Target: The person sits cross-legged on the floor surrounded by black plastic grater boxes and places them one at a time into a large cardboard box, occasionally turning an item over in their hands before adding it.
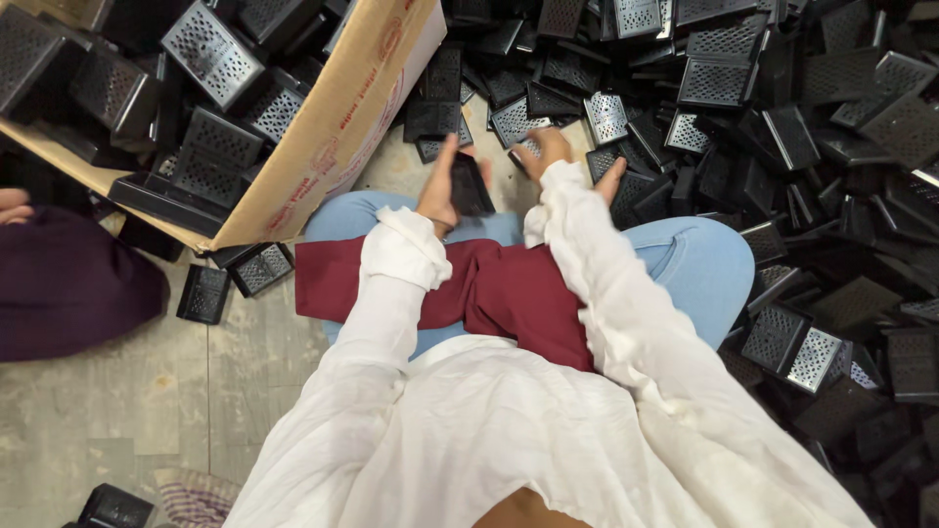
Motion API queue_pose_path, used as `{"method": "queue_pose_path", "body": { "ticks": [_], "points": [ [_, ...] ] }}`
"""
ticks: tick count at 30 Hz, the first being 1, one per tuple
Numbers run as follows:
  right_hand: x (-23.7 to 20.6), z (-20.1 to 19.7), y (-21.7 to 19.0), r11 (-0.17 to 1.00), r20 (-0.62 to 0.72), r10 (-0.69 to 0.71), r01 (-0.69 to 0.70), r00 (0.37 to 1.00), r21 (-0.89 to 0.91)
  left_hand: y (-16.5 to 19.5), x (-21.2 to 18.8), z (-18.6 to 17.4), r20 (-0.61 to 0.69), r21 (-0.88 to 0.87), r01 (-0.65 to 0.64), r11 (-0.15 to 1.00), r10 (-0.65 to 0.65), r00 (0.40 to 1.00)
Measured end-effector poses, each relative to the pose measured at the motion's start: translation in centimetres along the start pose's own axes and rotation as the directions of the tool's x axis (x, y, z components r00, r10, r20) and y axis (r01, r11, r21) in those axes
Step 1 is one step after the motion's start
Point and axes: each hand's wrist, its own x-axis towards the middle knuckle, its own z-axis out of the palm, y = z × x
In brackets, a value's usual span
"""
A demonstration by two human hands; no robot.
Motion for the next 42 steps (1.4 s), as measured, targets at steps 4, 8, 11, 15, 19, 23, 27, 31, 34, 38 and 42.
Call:
{"method": "queue_pose_path", "body": {
  "ticks": [4, 8, 11, 15, 19, 23, 27, 31, 34, 38, 42],
  "points": [
    [1.3, -0.6, 1.9, 0.922, 0.034, 0.11, -0.089, 0.993, -0.376, 1.4, 0.6, -1.1, -0.074, -0.084, 0.012, 0.996, -0.018, 0.997],
    [0.7, -0.7, 0.0, 0.828, 0.313, 0.442, -0.248, 0.841, -0.502, 0.5, 1.0, -3.0, 0.031, 0.016, 0.022, 1.0, -0.023, 0.999],
    [-0.5, -2.6, -3.4, 0.864, 0.393, 0.487, -0.364, 0.78, -0.348, -0.2, 1.0, -4.0, 0.048, 0.038, 0.069, 0.997, -0.071, 0.996],
    [-3.1, -6.1, -6.8, 0.923, 0.349, -0.176, 0.031, 0.92, 0.383, -0.8, 0.7, -3.3, 0.192, 0.104, 0.105, 0.989, -0.123, 0.974],
    [-5.7, -7.4, -8.3, 0.908, 0.382, -0.311, 0.152, 0.87, 0.391, -1.5, -0.2, -0.9, 0.347, 0.174, 0.166, 0.971, -0.218, 0.912],
    [-6.9, -5.8, -9.4, 0.715, 0.352, -0.196, -0.113, 0.915, 0.69, -2.5, -2.0, 2.0, 0.266, 0.258, -0.443, 0.858, 0.378, 0.887],
    [-7.0, -4.3, -10.7, 0.535, 0.322, 0.093, -0.32, 0.942, 0.782, -3.0, -4.4, 4.4, 0.242, 0.312, -0.589, 0.746, 0.537, 0.808],
    [-7.4, -4.7, -12.0, 0.704, 0.094, 0.051, -0.103, 0.994, 0.703, -1.4, -6.3, 6.1, 0.184, 0.237, -0.59, 0.772, 0.561, 0.807],
    [-8.0, -5.5, -13.0, 0.652, 0.039, 0.047, -0.06, 0.998, 0.756, 0.1, -7.0, 6.6, 0.155, 0.123, -0.541, 0.832, 0.522, 0.838],
    [-8.7, -6.1, -14.3, 0.532, 0.13, 0.082, -0.154, 0.988, 0.833, 0.7, -7.7, 6.9, 0.197, 0.139, -0.551, 0.823, 0.522, 0.83],
    [-8.7, -6.5, -14.9, 0.568, 0.256, 0.173, -0.308, 0.951, 0.763, 0.2, -8.3, 7.2, 0.224, 0.281, -0.573, 0.77, 0.528, 0.82]
  ]
}}
